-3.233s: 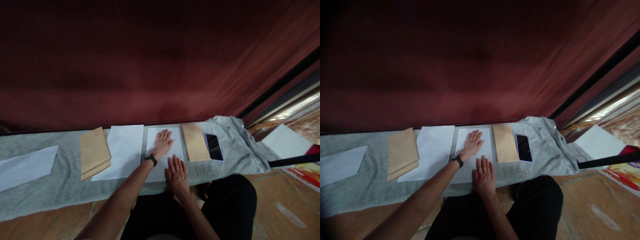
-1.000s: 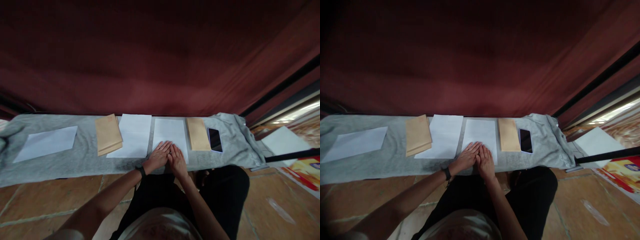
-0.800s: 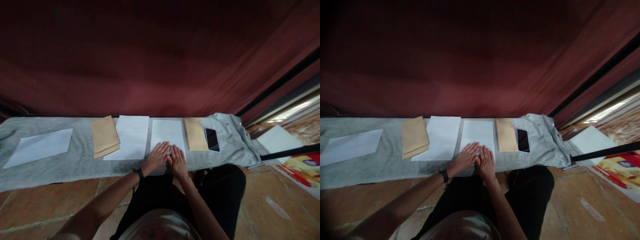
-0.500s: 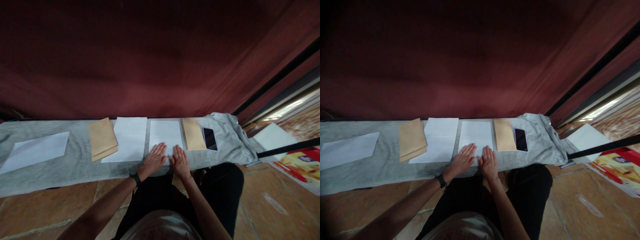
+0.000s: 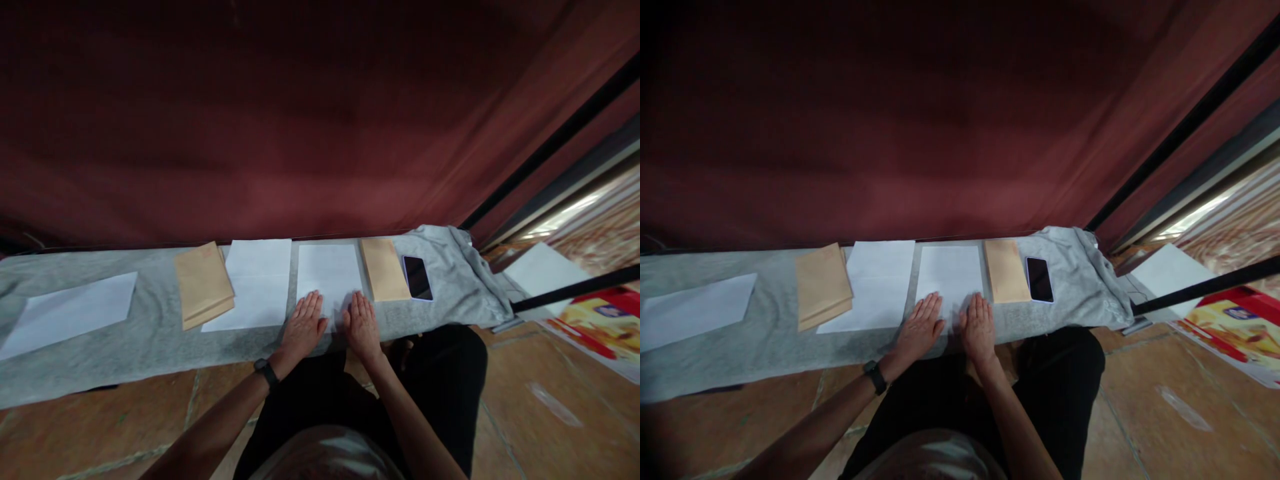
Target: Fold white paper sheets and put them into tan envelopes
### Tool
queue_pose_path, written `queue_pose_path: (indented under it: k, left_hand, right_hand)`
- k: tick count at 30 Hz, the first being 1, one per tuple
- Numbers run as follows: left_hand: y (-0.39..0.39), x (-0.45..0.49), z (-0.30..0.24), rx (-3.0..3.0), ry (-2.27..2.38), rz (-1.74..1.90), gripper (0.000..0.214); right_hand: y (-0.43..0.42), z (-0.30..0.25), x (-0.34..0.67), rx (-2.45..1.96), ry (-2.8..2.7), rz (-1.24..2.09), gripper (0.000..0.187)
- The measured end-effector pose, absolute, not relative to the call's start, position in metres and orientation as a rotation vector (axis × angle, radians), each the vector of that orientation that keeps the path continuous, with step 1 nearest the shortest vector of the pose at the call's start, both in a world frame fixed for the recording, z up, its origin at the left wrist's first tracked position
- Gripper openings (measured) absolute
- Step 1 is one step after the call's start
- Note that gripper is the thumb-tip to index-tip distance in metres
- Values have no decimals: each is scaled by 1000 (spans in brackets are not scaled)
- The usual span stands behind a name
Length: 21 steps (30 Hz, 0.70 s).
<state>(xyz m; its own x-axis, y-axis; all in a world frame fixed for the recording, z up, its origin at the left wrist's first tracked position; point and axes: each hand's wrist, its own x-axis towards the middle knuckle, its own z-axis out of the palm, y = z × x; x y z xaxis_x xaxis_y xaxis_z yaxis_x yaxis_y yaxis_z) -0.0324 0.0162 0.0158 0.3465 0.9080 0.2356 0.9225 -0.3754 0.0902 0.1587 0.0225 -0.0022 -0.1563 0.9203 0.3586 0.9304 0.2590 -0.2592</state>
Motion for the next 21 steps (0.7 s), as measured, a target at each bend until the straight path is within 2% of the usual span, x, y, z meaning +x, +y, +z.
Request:
queue_pose_path:
  k: [7,21]
  left_hand:
    - [17,-34,11,-2552,-1715,-344,55]
    - [17,-33,15,-2552,-1713,-355,60]
  right_hand:
    - [49,6,113,-1553,-2226,120,52]
    - [59,-14,138,-1640,-2125,-80,59]
